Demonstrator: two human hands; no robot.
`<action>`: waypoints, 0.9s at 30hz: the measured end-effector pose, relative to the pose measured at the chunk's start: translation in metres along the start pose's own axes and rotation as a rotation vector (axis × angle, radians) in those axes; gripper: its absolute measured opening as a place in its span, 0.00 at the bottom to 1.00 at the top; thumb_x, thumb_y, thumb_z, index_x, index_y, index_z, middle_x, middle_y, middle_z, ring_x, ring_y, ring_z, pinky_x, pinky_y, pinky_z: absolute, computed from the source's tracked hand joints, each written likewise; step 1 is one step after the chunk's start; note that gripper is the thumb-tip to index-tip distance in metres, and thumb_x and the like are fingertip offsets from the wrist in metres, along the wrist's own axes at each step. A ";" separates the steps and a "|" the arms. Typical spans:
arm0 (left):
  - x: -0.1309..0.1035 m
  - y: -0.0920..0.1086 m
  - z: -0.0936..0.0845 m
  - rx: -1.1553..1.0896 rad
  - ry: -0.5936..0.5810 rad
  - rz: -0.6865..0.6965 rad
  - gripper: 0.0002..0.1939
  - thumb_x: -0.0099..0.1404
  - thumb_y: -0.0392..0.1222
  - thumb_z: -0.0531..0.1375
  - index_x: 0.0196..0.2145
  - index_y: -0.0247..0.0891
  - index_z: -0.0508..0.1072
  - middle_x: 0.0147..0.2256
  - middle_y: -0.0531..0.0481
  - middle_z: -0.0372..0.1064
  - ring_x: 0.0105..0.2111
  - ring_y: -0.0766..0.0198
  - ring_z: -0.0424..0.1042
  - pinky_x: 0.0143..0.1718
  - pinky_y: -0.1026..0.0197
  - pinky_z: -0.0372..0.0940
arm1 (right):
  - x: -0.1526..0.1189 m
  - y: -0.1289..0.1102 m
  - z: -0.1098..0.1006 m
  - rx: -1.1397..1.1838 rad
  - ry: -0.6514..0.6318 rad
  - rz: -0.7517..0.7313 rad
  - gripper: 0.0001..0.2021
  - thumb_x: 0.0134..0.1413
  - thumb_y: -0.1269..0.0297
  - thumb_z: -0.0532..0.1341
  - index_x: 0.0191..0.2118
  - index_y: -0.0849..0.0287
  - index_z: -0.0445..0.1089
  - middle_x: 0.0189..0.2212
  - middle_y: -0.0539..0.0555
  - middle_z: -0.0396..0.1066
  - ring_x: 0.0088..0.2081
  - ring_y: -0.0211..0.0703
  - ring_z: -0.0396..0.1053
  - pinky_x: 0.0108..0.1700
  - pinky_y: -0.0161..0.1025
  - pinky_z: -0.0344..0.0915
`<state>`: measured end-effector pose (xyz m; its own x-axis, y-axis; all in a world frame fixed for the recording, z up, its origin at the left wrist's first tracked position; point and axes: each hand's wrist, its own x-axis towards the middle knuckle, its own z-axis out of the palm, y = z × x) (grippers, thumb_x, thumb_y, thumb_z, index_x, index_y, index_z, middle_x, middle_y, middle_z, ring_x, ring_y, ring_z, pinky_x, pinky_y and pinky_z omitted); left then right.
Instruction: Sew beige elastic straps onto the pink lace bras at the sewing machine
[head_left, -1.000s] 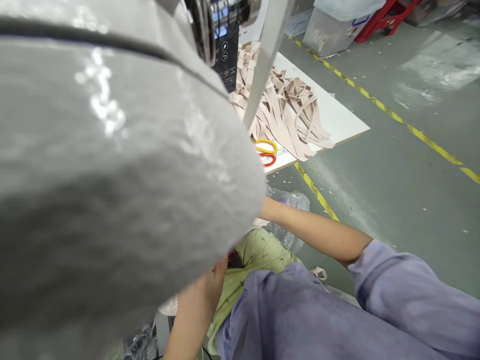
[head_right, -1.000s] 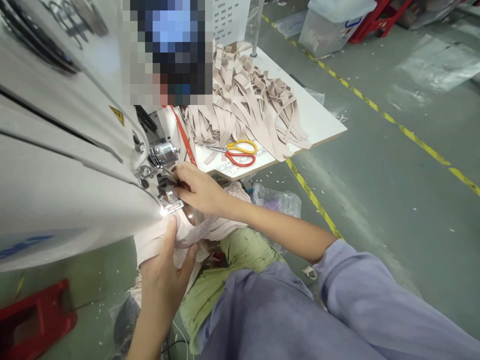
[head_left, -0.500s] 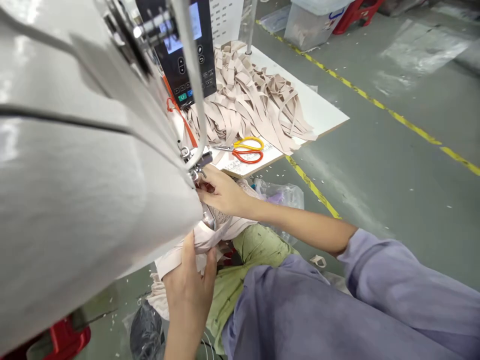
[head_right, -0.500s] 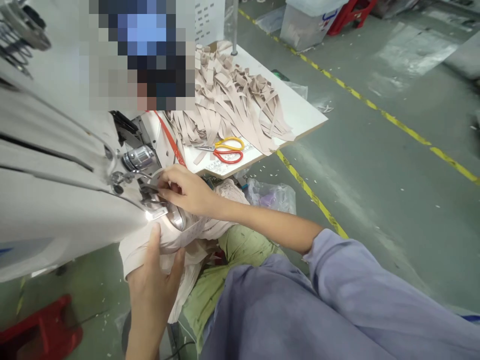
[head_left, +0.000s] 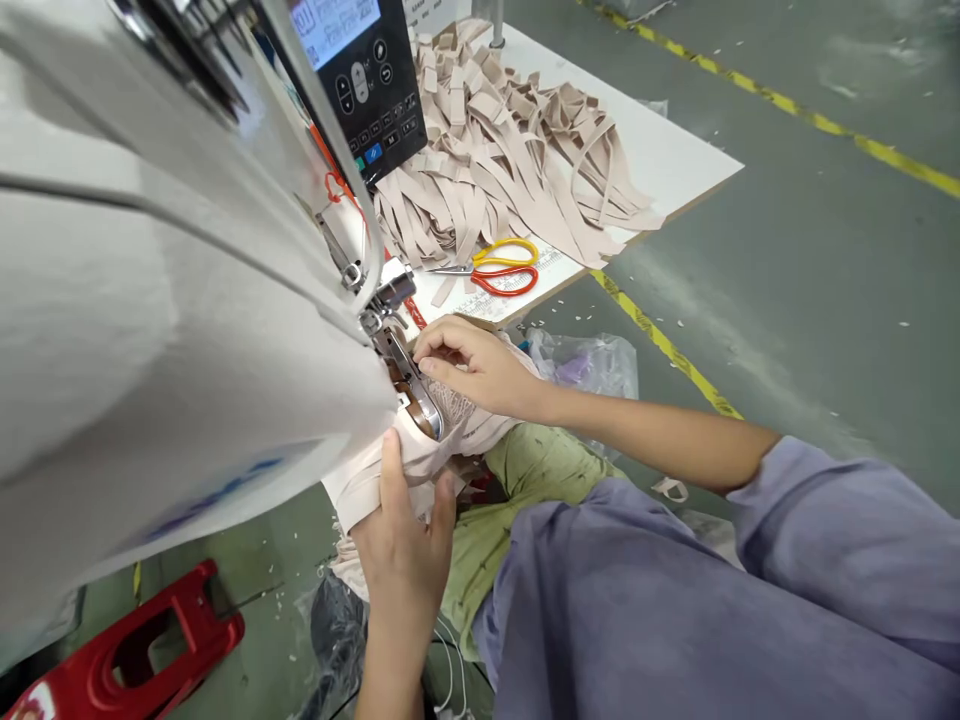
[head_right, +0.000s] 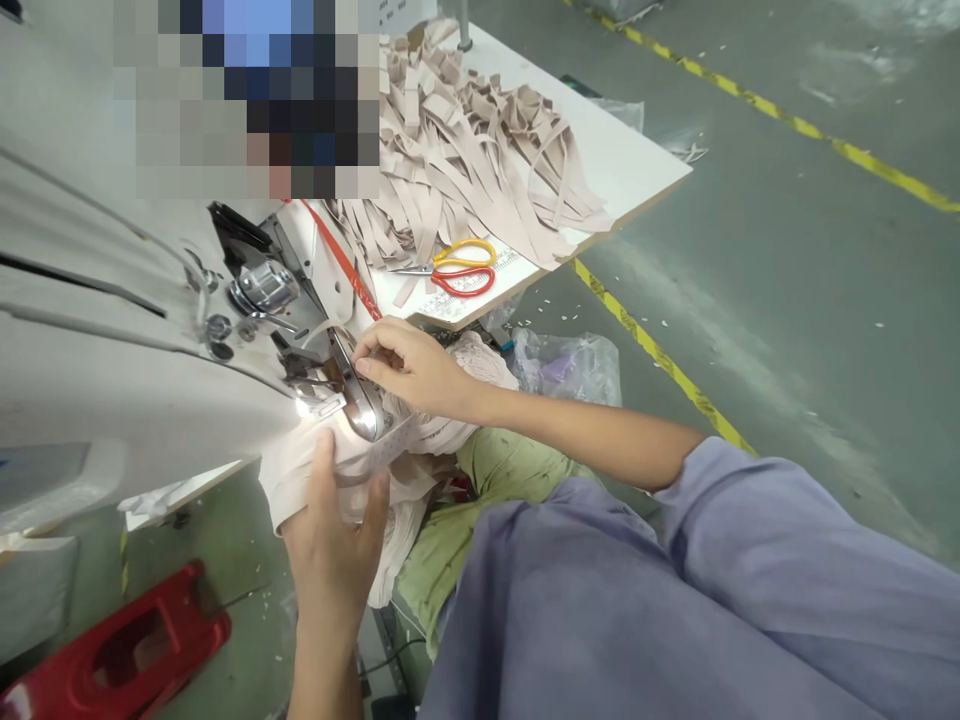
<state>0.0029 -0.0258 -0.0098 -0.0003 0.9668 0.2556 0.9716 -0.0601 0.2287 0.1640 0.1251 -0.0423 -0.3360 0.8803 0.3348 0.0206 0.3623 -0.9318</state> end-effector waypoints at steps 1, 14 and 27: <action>0.001 0.001 0.000 0.001 -0.003 -0.003 0.37 0.66 0.50 0.61 0.67 0.33 0.56 0.58 0.29 0.67 0.61 0.39 0.64 0.55 0.42 0.67 | -0.002 0.000 0.000 0.011 -0.004 0.002 0.05 0.62 0.64 0.59 0.39 0.59 0.70 0.40 0.54 0.70 0.39 0.40 0.66 0.39 0.37 0.63; 0.003 0.011 0.002 -0.028 0.028 0.062 0.44 0.64 0.47 0.63 0.70 0.31 0.48 0.60 0.26 0.63 0.62 0.40 0.63 0.57 0.40 0.64 | -0.026 -0.005 0.000 0.140 -0.055 0.069 0.08 0.58 0.59 0.63 0.35 0.58 0.68 0.37 0.53 0.67 0.36 0.39 0.65 0.38 0.37 0.64; -0.011 0.017 0.002 -0.214 0.002 -0.081 0.52 0.62 0.47 0.65 0.72 0.34 0.37 0.52 0.24 0.71 0.46 0.34 0.77 0.40 0.39 0.75 | -0.037 -0.018 0.008 0.081 -0.016 0.074 0.12 0.53 0.58 0.65 0.38 0.58 0.65 0.36 0.51 0.67 0.37 0.41 0.66 0.42 0.39 0.63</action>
<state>0.0203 -0.0371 -0.0101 -0.0770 0.9701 0.2302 0.8963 -0.0338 0.4422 0.1690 0.0836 -0.0392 -0.3511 0.8987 0.2627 -0.0296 0.2697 -0.9625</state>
